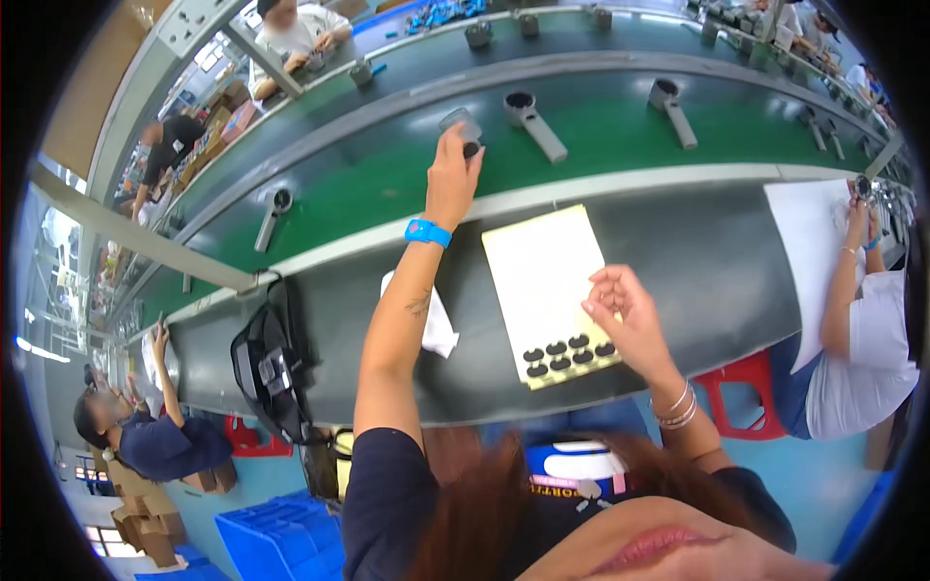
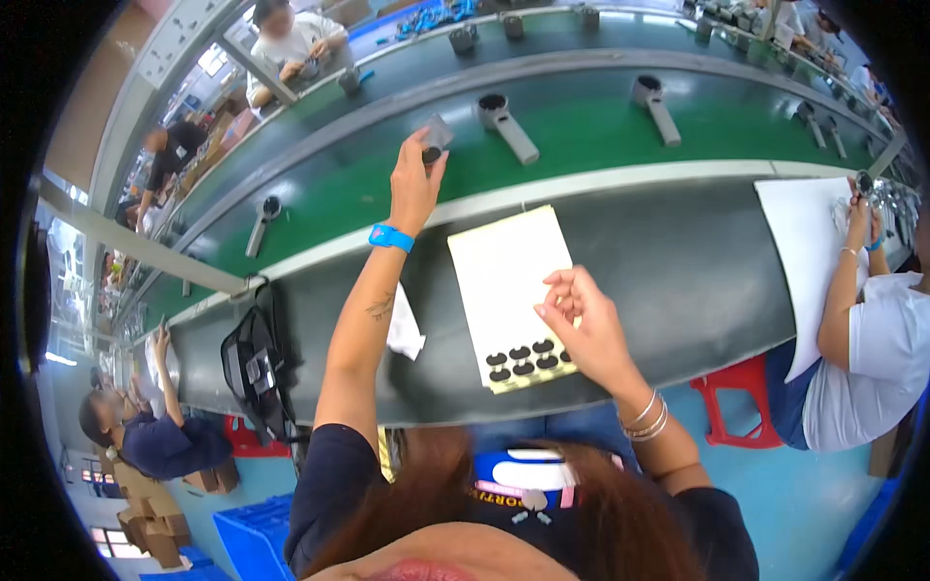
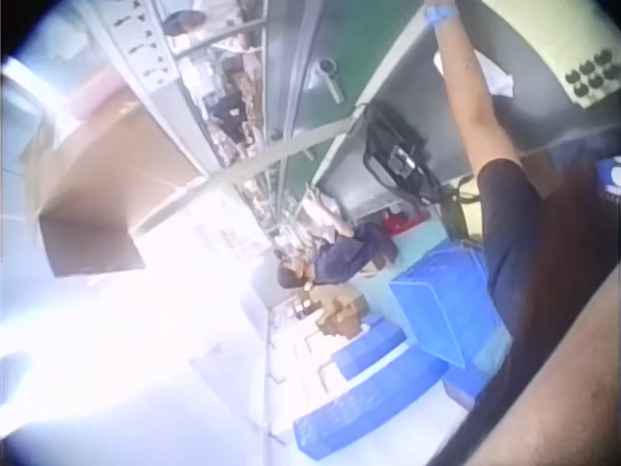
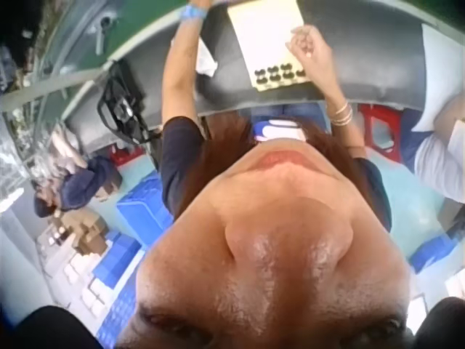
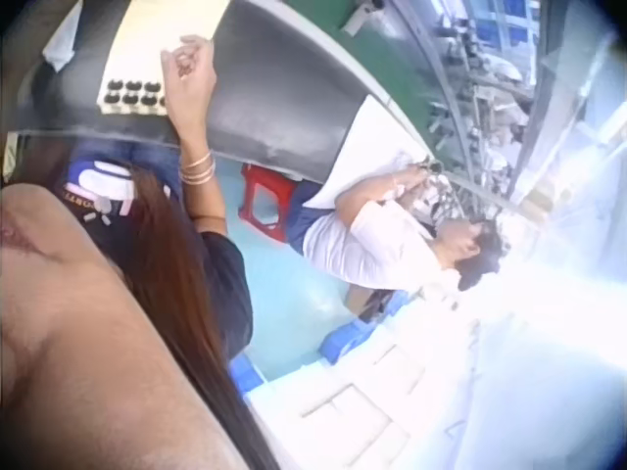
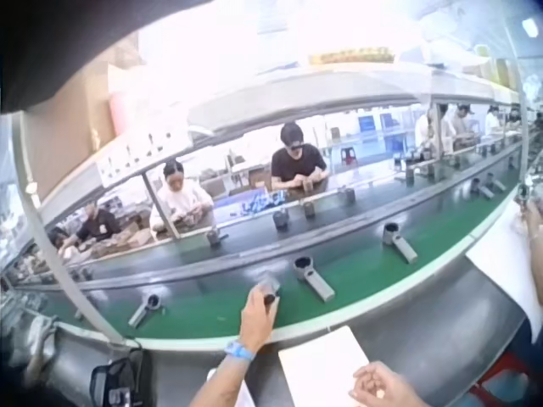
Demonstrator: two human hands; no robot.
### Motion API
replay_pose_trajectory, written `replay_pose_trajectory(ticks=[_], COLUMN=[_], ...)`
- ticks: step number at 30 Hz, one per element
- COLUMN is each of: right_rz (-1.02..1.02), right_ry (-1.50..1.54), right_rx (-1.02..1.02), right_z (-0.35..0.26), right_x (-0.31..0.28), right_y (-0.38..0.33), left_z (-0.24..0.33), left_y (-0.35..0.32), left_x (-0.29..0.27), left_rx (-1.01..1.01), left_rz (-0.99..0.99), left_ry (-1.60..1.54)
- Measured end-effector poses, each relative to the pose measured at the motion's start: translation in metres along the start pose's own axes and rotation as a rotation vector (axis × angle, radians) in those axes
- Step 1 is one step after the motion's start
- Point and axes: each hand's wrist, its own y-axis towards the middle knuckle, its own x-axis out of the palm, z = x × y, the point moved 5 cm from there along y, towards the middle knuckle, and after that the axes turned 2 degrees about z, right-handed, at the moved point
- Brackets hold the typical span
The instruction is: Applying small circular stickers to grey cylindrical components at a manual assembly station.
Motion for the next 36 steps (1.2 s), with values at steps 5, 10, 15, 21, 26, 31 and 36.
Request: replay_pose_trajectory(ticks=[5, 10, 15, 21, 26, 31, 36], right_rz=[0.019, -0.002, -0.042, -0.044, 0.004, 0.011, 0.034], right_ry=[-0.032, -0.062, 0.037, 0.049, 0.040, 0.044, 0.009], right_rx=[0.043, 0.140, 0.162, 0.186, 0.176, 0.159, 0.058], right_z=[0.019, 0.040, 0.045, 0.054, 0.059, 0.046, 0.030], right_x=[-0.015, -0.021, -0.018, -0.018, -0.022, -0.010, -0.008], right_y=[-0.003, 0.001, -0.006, -0.019, -0.022, -0.020, -0.012], left_z=[-0.067, -0.066, -0.060, -0.096, -0.071, -0.036, 0.021], left_y=[-0.015, -0.036, -0.085, -0.181, -0.225, -0.202, -0.162], left_x=[0.044, 0.016, -0.066, -0.225, -0.287, -0.248, -0.157], left_rx=[-0.172, -0.148, -0.205, -0.308, -0.432, -0.362, -0.298], left_rz=[-0.196, -0.178, -0.179, 0.043, 0.092, -0.005, -0.173], left_ry=[0.034, 0.045, 0.215, 0.758, 0.772, 0.548, 0.143])
